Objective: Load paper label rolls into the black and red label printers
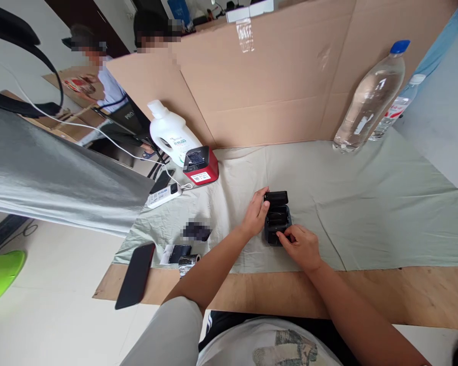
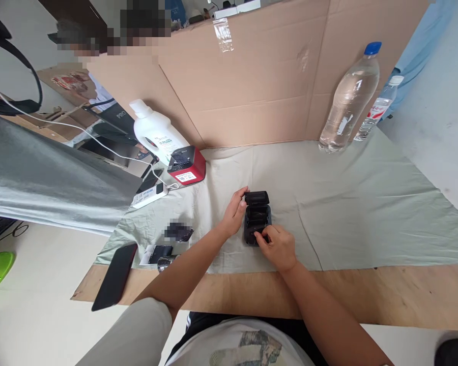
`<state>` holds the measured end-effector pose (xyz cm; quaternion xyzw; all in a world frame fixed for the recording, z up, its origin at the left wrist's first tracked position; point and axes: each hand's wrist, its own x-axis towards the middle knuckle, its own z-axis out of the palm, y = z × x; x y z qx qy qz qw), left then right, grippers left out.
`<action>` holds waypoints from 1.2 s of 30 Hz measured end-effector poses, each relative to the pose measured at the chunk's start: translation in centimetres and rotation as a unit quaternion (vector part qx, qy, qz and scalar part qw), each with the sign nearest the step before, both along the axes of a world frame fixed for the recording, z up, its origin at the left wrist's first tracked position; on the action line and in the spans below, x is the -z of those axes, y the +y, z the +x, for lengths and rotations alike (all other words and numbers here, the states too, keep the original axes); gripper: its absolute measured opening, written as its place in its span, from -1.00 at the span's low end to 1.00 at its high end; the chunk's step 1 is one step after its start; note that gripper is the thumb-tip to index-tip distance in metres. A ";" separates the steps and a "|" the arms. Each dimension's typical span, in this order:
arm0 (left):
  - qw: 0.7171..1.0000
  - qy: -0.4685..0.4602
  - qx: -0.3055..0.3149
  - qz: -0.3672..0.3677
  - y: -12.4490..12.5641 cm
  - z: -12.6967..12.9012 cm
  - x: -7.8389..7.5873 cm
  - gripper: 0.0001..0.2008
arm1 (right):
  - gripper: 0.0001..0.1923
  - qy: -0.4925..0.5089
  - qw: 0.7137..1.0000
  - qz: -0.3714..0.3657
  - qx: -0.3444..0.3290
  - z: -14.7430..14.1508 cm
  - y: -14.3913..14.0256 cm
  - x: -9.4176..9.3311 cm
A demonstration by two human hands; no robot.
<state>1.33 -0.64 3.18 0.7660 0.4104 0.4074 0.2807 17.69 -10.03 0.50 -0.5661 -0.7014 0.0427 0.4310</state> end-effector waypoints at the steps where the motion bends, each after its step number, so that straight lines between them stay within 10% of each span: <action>1: 1.000 -0.020 0.001 -0.001 -0.6 -0.1 0.3 -0.44 | -0.73 0.008 1.000 0.004 0.000 0.0 0.1 0.0; 10: 0.998 -0.018 0.038 0.048 -5.3 -0.4 2.1 -0.60 | -0.70 0.088 0.995 0.032 -0.019 0.3 0.6 -0.2; 27: 0.996 0.022 0.015 0.082 -6.0 -0.6 3.2 -0.52 | -0.47 -0.124 0.990 -0.063 0.032 -1.5 -0.5 -1.4; 33: 0.970 -0.143 -0.192 -0.039 -6.1 -1.4 4.8 -0.47 | -0.09 -0.138 0.975 -0.144 0.095 -4.8 -0.5 -1.4; 36: 0.970 -0.132 -0.195 -0.064 -6.2 -1.5 5.1 -0.51 | -0.09 -0.156 0.971 -0.164 0.079 -5.0 -0.3 -1.4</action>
